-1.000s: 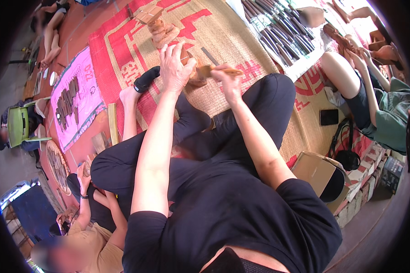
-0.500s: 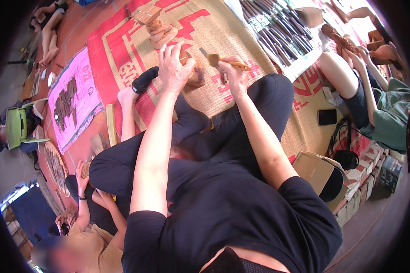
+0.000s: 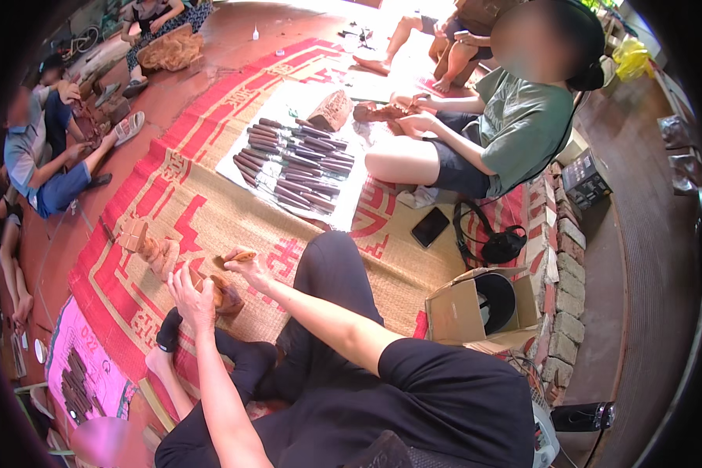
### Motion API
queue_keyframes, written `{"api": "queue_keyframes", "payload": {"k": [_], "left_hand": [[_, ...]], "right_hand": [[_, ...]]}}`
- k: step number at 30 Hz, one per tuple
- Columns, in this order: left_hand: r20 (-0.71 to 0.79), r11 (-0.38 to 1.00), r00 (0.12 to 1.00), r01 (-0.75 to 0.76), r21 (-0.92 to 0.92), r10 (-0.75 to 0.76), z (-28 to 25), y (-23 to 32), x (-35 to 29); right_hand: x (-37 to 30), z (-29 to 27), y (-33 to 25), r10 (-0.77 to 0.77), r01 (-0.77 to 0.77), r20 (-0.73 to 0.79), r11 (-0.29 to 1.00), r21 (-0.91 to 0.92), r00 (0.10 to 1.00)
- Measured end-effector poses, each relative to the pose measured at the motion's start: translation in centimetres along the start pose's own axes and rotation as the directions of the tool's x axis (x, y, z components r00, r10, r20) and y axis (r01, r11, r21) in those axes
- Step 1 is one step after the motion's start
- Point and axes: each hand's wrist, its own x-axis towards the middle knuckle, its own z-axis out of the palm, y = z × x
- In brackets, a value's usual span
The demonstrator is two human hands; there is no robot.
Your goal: The person sits cross-legged on a mat and carves a piece of wood using a knife. They hold the wood in their left hand and use the knife in their right hand to shape it. The person rotates the wood periodically to work on different sides.
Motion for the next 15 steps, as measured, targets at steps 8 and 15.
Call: {"api": "queue_keyframes", "payload": {"k": [8,15], "left_hand": [[-0.053,1.000,0.999,-0.002,-0.008,0.002,-0.2,-0.4,-0.6],[-0.113,0.998,0.992,-0.060,0.002,0.059,0.2,-1.3,-0.7]], "right_hand": [[-2.4,-1.5,-0.8,0.254,-0.205,0.156,0.939,-0.277,0.954],[-0.7,-3.4,-6.6,0.118,-0.031,0.176,0.902,-0.431,0.977]]}}
